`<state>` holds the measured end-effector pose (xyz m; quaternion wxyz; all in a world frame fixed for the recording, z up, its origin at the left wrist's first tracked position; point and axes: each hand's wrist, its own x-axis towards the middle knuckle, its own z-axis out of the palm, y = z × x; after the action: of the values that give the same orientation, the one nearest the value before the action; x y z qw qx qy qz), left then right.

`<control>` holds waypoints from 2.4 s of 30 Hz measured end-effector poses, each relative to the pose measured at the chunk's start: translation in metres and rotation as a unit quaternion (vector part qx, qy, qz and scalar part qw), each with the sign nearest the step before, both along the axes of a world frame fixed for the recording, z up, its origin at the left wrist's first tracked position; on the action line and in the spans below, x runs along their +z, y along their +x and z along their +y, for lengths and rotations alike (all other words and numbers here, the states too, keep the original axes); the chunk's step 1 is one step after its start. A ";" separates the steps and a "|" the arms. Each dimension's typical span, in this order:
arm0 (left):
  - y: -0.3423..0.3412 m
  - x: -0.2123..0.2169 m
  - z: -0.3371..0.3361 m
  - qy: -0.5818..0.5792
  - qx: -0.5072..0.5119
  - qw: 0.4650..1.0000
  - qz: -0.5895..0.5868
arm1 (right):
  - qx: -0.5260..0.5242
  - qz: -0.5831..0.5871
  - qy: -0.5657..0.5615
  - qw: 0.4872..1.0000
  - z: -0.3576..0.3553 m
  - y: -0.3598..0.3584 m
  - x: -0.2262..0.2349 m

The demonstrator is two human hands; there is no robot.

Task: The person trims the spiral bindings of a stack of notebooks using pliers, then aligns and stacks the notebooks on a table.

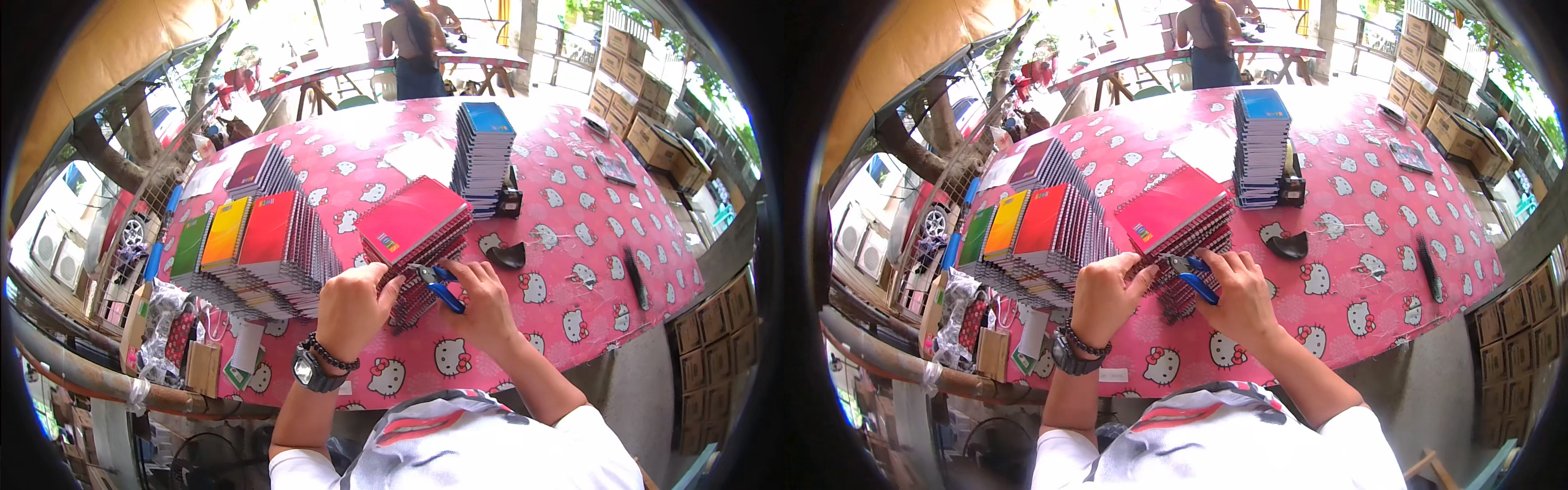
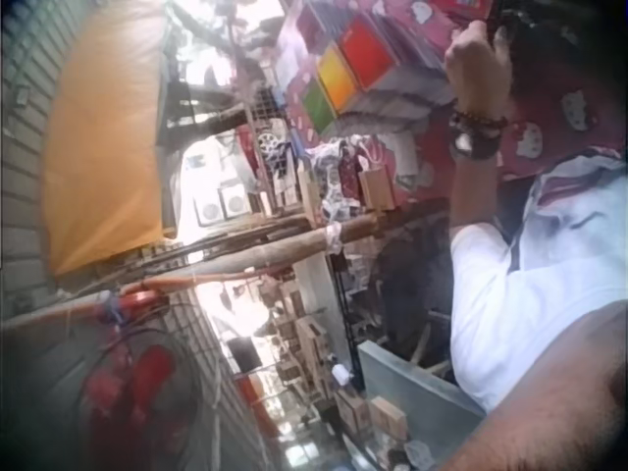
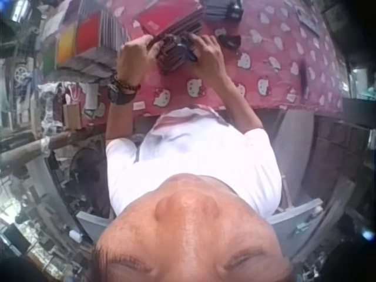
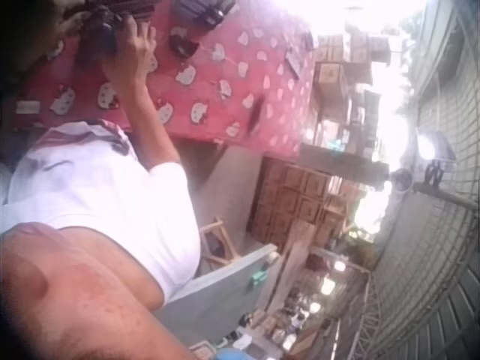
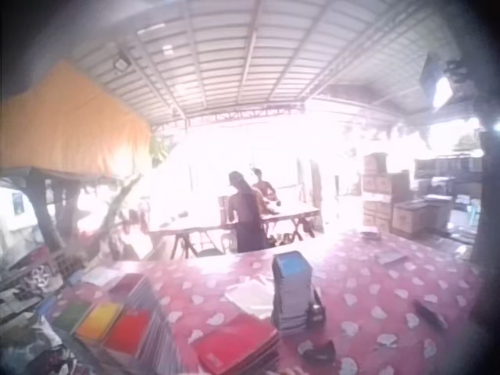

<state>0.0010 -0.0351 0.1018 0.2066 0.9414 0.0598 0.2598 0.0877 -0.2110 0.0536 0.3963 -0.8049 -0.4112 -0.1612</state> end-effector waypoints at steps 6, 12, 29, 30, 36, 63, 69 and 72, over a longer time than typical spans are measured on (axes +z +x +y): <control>-0.001 -0.004 0.000 0.008 -0.013 1.000 -0.009 | -0.023 0.014 -0.044 0.999 0.004 -0.003 -0.003; 0.000 -0.008 0.002 0.015 -0.021 0.999 -0.035 | 0.013 0.125 -0.053 0.991 0.002 -0.002 0.004; -0.001 -0.017 0.006 -0.083 -0.034 0.996 -0.030 | 0.027 0.062 -0.036 0.997 0.001 -0.001 -0.011; -0.001 -0.018 0.007 -0.090 -0.032 0.995 -0.031 | 0.039 0.083 -0.032 0.995 0.000 0.000 -0.012; -0.004 -0.015 0.005 -0.171 -0.021 0.985 -0.027 | -0.014 -0.038 -0.040 0.998 -0.006 0.001 -0.007; -0.005 -0.030 -0.001 -0.273 0.024 0.961 -0.032 | -0.003 -0.007 -0.100 0.995 0.001 -0.002 -0.010; -0.006 -0.040 0.005 -0.392 0.005 0.918 -0.050 | 0.041 0.109 -0.153 0.981 -0.001 0.001 -0.001; -0.007 -0.062 0.015 -0.618 -0.056 0.778 -0.092 | 0.064 0.168 -0.048 0.983 -0.011 0.003 -0.010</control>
<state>-0.0062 -0.0200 0.0403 0.7630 0.5845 0.1358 0.2402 0.0902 -0.2223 0.0439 0.4298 -0.8106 -0.3972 0.0221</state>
